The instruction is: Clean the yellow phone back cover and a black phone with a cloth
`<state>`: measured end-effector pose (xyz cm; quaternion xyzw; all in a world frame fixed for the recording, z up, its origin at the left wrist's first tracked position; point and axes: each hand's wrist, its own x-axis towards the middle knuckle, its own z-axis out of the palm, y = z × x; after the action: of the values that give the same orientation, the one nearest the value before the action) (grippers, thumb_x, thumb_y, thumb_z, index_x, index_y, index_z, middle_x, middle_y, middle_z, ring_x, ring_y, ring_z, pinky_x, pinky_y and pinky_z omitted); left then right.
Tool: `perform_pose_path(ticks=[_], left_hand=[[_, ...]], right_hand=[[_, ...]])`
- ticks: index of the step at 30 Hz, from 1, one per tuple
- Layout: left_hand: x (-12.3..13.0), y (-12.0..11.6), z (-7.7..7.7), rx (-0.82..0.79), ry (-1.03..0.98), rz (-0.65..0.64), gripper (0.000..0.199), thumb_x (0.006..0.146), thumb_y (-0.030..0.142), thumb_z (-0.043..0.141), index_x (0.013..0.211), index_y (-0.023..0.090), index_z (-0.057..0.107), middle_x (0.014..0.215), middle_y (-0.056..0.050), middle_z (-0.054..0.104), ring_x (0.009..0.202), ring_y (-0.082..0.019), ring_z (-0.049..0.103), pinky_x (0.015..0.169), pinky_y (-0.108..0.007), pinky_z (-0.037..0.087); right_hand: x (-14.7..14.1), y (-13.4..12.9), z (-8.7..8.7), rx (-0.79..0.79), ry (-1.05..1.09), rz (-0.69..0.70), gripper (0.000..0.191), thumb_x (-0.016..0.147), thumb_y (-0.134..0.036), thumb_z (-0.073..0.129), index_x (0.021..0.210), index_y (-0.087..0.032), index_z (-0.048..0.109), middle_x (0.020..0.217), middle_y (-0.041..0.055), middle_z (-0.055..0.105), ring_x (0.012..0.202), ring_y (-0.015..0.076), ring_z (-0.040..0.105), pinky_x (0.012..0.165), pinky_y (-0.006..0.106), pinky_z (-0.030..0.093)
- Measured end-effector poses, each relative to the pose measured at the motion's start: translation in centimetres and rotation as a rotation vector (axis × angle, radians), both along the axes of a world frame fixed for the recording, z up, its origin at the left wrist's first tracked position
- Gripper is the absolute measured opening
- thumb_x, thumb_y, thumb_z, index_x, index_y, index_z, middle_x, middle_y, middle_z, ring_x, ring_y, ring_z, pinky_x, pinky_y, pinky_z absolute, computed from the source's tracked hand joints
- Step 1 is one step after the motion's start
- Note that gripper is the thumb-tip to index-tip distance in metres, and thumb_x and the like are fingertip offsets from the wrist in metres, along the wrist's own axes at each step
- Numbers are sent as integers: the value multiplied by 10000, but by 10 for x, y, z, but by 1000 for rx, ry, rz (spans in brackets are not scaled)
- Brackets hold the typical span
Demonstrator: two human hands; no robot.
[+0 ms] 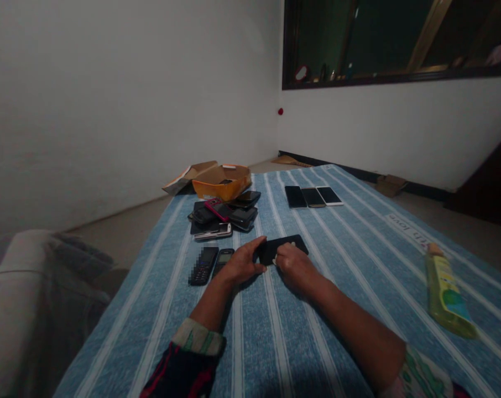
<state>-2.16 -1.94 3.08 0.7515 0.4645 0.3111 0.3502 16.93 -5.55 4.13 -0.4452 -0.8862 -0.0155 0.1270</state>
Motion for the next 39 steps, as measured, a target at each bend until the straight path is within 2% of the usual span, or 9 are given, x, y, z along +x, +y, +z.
perform_pose_path(ticks=[6, 15, 25, 33, 39], left_hand=[[0, 2, 0, 54, 45, 3, 807, 548, 79, 726, 1324, 212, 546, 1353, -99, 598, 1257, -300, 547, 1120, -503, 377], [-1, -1, 0, -18, 18, -49, 834, 586, 116, 707, 1384, 199, 480, 1357, -117, 585, 1252, -295, 548, 1113, -492, 385], [-1, 4, 0, 11, 93, -89, 855, 570, 100, 683, 1393, 166, 460, 1408, -136, 537, 1299, -311, 501, 1138, -478, 350], [0, 3, 1, -84, 54, -81, 917, 557, 105, 704, 1425, 137, 409, 1424, -151, 514, 1319, -307, 472, 1150, -457, 326], [1, 3, 5, -34, 100, -99, 883, 555, 101, 691, 1401, 181, 452, 1405, -118, 543, 1304, -314, 487, 1149, -467, 324]], right_hand=[[-24, -1, -11, 71, 75, 35, 221, 927, -92, 496, 824, -108, 690, 874, 102, 615, 882, 210, 517, 861, 353, 414], [3, 0, 6, -41, 10, -54, 269, 908, -35, 451, 836, -110, 699, 898, 101, 627, 898, 200, 525, 786, 304, 397], [-30, -4, -9, 61, 44, 19, 229, 920, -67, 477, 887, -94, 702, 899, 115, 626, 910, 219, 522, 815, 334, 423], [-8, -1, 4, -24, 7, -47, 254, 903, -60, 472, 848, -125, 711, 900, 101, 638, 891, 216, 542, 793, 323, 422], [-25, -5, -1, -12, 29, -19, 238, 907, -70, 476, 878, -97, 711, 924, 123, 638, 930, 230, 539, 804, 329, 429]])
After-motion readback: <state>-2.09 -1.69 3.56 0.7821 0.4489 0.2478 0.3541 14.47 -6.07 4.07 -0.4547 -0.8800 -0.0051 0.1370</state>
